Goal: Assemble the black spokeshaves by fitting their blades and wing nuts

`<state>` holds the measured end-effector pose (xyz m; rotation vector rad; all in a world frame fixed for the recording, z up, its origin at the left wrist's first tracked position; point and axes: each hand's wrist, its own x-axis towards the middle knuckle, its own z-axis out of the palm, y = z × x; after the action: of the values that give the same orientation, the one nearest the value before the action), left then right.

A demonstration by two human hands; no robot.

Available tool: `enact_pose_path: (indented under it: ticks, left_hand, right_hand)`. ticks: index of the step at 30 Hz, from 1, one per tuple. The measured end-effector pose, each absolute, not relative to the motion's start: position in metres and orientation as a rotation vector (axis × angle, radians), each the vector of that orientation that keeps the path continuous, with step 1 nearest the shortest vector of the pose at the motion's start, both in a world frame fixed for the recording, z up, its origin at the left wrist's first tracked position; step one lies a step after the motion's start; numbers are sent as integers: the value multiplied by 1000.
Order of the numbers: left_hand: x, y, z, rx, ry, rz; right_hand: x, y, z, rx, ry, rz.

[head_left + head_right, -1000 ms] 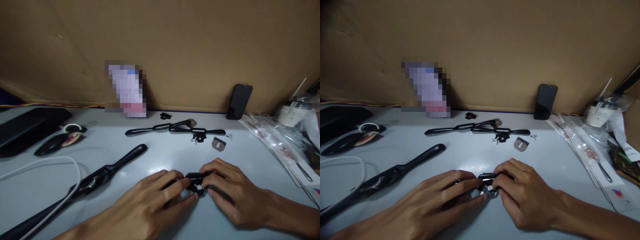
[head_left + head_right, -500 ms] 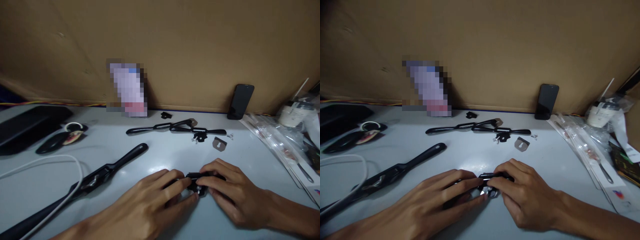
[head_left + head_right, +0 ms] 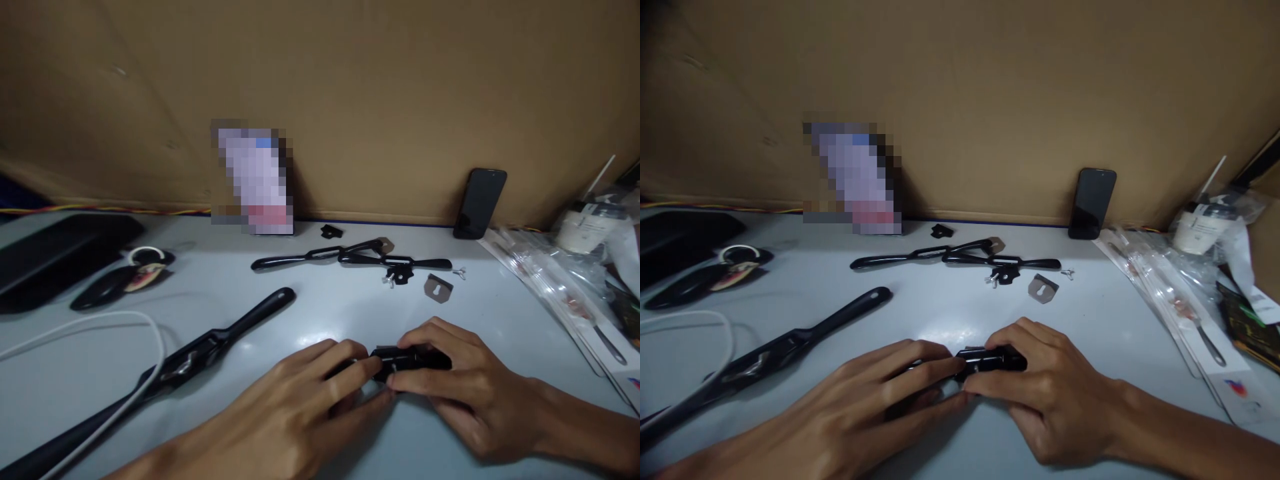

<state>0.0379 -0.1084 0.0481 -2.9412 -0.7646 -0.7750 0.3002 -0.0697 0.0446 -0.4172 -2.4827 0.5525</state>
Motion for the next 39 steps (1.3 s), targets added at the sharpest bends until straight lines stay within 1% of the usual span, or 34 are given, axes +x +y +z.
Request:
enact_pose_path:
  ticks: [9, 17, 24, 39]
  left_hand:
    - [36, -110, 44, -2936, -763, -785]
    - [38, -109, 47, -2945, -772, -756]
    - [36, -109, 47, -2933, -769, -755]
    - [38, -111, 45, -2943, -784, -717]
  right_hand:
    - [298, -75, 39, -529, -2441, 536]
    - [300, -70, 44, -412, -2463, 583]
    - [299, -74, 40, -512, -2482, 543]
    - [299, -73, 44, -617, -2456, 686]
